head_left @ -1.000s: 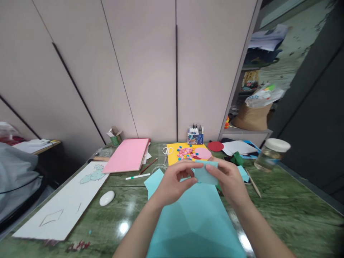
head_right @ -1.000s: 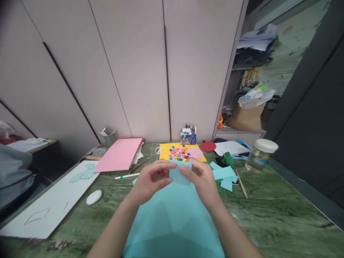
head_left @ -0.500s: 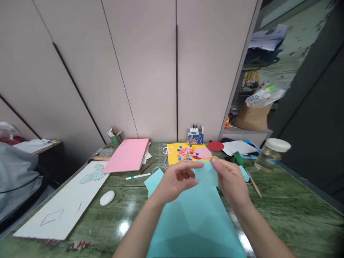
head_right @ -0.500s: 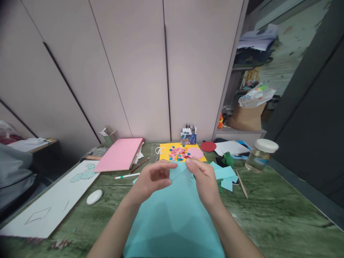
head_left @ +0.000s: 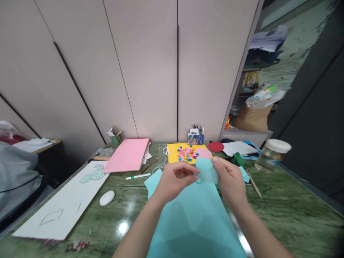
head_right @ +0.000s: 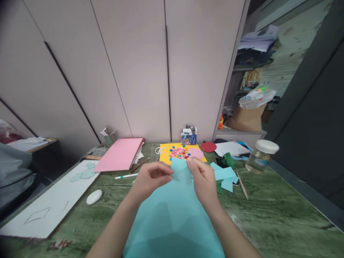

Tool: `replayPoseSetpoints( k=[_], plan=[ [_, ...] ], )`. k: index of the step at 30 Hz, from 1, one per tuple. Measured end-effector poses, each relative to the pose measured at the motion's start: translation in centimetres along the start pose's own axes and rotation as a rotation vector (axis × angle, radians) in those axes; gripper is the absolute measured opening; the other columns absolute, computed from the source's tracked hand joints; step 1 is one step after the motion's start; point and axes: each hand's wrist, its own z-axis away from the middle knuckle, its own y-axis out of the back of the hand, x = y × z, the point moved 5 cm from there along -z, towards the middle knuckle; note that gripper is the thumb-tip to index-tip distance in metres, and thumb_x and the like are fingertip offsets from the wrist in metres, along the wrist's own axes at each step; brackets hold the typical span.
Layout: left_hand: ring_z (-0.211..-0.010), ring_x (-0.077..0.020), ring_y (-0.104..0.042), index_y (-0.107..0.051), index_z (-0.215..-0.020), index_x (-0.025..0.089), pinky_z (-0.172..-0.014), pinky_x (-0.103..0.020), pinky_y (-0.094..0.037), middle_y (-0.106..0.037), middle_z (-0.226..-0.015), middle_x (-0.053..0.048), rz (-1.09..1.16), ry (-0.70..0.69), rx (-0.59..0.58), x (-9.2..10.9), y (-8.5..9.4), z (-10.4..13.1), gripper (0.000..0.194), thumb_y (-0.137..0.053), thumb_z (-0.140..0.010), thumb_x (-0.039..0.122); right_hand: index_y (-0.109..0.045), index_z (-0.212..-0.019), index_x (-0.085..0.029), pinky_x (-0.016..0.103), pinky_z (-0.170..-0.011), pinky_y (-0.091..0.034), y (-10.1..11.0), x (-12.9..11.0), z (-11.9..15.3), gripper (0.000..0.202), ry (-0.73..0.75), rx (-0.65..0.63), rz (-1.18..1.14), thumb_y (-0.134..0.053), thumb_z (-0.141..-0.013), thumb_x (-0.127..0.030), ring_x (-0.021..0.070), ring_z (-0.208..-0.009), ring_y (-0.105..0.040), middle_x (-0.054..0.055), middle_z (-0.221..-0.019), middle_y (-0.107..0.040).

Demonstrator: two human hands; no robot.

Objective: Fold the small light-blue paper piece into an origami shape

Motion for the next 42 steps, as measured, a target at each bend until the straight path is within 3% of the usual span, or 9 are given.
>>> replayPoseSetpoints(
  k=[8, 11, 16, 21, 28, 31, 36, 39, 42],
  plan=[
    [-0.056, -0.0087, -0.049, -0.053, -0.064, 0.015, -0.056, -0.022, -0.037, -0.056, -0.060, 0.002, 0.008, 0.065, 0.160, -0.8, 0.3, -0.4, 0.027, -0.078, -0.057, 0.024, -0.035, -0.054, -0.019, 0.028, -0.053, -0.026, -0.6, -2.0, 0.4, 0.037, 0.194, 0.004, 0.157, -0.045, -0.087, -0.032, 0.0142, -0.058, -0.034, -0.001, -0.056, -0.034],
    [-0.053, -0.0075, -0.048, -0.048, -0.064, 0.016, -0.055, -0.021, -0.037, -0.052, -0.056, 0.005, 0.142, 0.108, 0.108, -1.0, 0.0, -0.6, 0.033, -0.078, -0.057, 0.025, -0.035, -0.054, -0.019, 0.027, -0.053, -0.027, -0.6, -1.4, 0.3, 0.038, 0.141, -0.010, 0.129, -0.046, -0.087, -0.035, 0.0138, -0.058, -0.034, -0.002, -0.056, -0.034],
    [-0.058, -0.0083, -0.053, -0.048, -0.074, 0.017, -0.061, -0.022, -0.040, -0.056, -0.061, 0.005, 0.338, 0.134, 0.016, -1.4, -0.1, -0.6, 0.031, -0.076, -0.060, 0.019, -0.041, -0.059, -0.019, 0.025, -0.049, -0.027, -0.7, 0.5, 0.0, 0.036, -0.086, -0.066, -0.033, -0.047, -0.085, -0.043, 0.0118, -0.054, -0.030, -0.003, -0.057, -0.033],
    [-0.057, -0.0076, -0.052, -0.051, -0.088, 0.019, -0.059, -0.021, -0.039, -0.057, -0.065, 0.004, 0.489, 0.155, 0.015, -1.4, 0.2, -0.7, 0.028, -0.068, -0.066, 0.016, -0.042, -0.058, -0.019, 0.025, -0.052, -0.029, -1.0, 0.1, -0.2, 0.035, -0.058, -0.165, -0.050, -0.051, -0.083, -0.042, 0.0120, -0.056, -0.033, -0.003, -0.059, -0.036],
    [-0.054, -0.0086, -0.051, -0.052, -0.088, 0.018, -0.054, -0.020, -0.037, -0.055, -0.058, 0.006, 0.233, 0.122, 0.101, -1.5, 0.7, -0.7, 0.038, -0.077, -0.061, 0.026, -0.052, -0.058, -0.018, 0.026, -0.057, -0.032, -1.6, -0.9, 0.0, 0.030, 0.031, -0.207, 0.047, -0.054, -0.082, -0.037, 0.0143, -0.061, -0.042, -0.001, -0.061, -0.047],
    [-0.051, -0.0082, -0.051, -0.052, -0.083, 0.017, -0.054, -0.020, -0.037, -0.053, -0.053, 0.007, 0.294, 0.120, 0.097, -1.9, 0.6, -0.7, 0.039, -0.079, -0.057, 0.027, -0.052, -0.059, -0.018, 0.025, -0.057, -0.032, -1.8, -0.7, 0.0, 0.029, 0.008, -0.243, -0.007, -0.055, -0.082, -0.036, 0.0136, -0.060, -0.042, -0.001, -0.061, -0.047],
    [-0.055, -0.0094, -0.054, -0.053, -0.079, 0.016, -0.057, -0.022, -0.041, -0.059, -0.061, 0.003, 0.446, 0.169, -0.032, -1.9, 0.1, -0.7, 0.034, -0.078, -0.058, 0.026, -0.048, -0.057, -0.018, 0.025, -0.054, -0.031, -1.9, -0.4, 0.1, 0.030, -0.056, -0.313, -0.161, -0.056, -0.081, -0.034, 0.0121, -0.058, -0.038, -0.002, -0.059, -0.042],
    [-0.061, -0.0097, -0.056, -0.056, -0.081, 0.015, -0.059, -0.021, -0.042, -0.062, -0.069, 0.001, 0.389, 0.127, 0.015, -1.6, 0.4, -0.7, 0.030, -0.077, -0.061, 0.025, -0.051, -0.058, -0.018, 0.025, -0.056, -0.032, -1.6, -0.7, 0.0, 0.028, -0.035, -0.292, -0.130, -0.056, -0.081, -0.034, 0.0128, -0.059, -0.040, -0.002, -0.060, -0.046],
    [-0.056, -0.0090, -0.055, -0.055, -0.087, 0.016, -0.057, -0.020, -0.040, -0.060, -0.063, 0.003, 0.366, 0.097, 0.071, -1.4, 0.8, -0.7, 0.033, -0.076, -0.062, 0.022, -0.054, -0.058, -0.017, 0.026, -0.057, -0.033, -1.4, -1.1, -0.2, 0.028, -0.002, -0.277, -0.048, -0.057, -0.079, -0.035, 0.0136, -0.061, -0.043, -0.001, -0.061, -0.049]
  ],
)
